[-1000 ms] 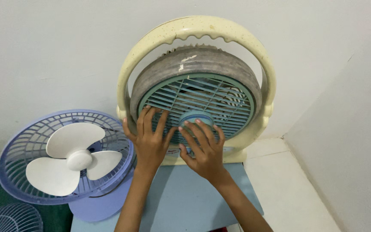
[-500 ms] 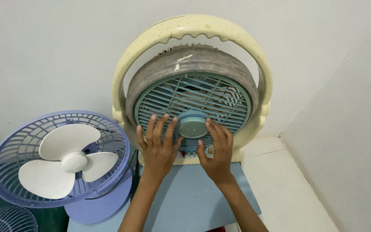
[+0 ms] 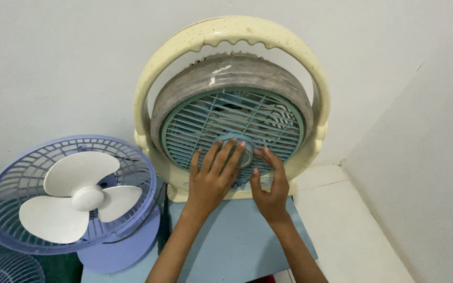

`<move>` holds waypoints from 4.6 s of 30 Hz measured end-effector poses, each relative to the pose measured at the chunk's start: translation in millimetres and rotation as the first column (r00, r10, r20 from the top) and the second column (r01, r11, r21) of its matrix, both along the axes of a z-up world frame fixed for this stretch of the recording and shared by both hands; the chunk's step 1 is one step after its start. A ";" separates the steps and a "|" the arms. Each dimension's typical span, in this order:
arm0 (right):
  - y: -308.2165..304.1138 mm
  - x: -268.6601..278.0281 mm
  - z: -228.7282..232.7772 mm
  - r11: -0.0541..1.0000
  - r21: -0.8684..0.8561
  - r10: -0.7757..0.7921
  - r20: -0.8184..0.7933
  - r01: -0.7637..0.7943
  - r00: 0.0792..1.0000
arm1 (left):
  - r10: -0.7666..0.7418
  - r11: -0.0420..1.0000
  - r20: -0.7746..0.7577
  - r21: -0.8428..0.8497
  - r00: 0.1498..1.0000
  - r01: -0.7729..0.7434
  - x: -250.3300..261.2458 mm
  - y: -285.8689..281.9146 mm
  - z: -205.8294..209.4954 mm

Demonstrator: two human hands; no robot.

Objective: The person disassembles two electric fans by removing the front grilles and the central hub caps. They first remove the front grille of a small purple fan, then remove the central hub cap from a larger cream-colored fan, leaving the components separated on the table.

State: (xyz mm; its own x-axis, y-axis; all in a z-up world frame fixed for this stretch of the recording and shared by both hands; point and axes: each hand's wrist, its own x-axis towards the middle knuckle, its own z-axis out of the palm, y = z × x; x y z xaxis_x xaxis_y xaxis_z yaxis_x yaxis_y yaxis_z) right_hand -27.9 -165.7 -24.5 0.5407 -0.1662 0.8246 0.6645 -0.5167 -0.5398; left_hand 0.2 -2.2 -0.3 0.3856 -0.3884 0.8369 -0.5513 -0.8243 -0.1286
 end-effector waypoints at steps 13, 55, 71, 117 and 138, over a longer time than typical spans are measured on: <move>4.2 -1.1 -5.9 0.997 0.075 0.035 0.002 -0.035 0.999 | -0.060 0.933 -0.067 -0.358 0.996 0.032 -8.1 -8.8 -22.0; 14.6 -10.8 22.4 1.000 -0.014 0.015 0.026 -0.014 1.000 | -0.408 0.639 -0.268 -0.767 0.873 0.063 -22.7 -4.2 -8.3; 7.4 -13.3 -12.9 0.979 0.149 0.136 0.020 -0.137 0.991 | -0.709 0.342 -0.302 -0.937 0.637 -0.064 -20.0 8.5 -51.0; 20.2 -71.2 -85.9 0.950 -0.285 0.084 -0.160 -0.128 0.984 | -0.849 0.001 -0.180 -0.941 0.497 -0.339 -106.3 31.8 -121.5; 252.6 -70.1 -96.0 0.551 -0.298 0.747 -0.241 -0.779 0.620 | -0.526 -0.155 -0.369 -0.844 0.766 -0.513 -217.7 271.2 -207.0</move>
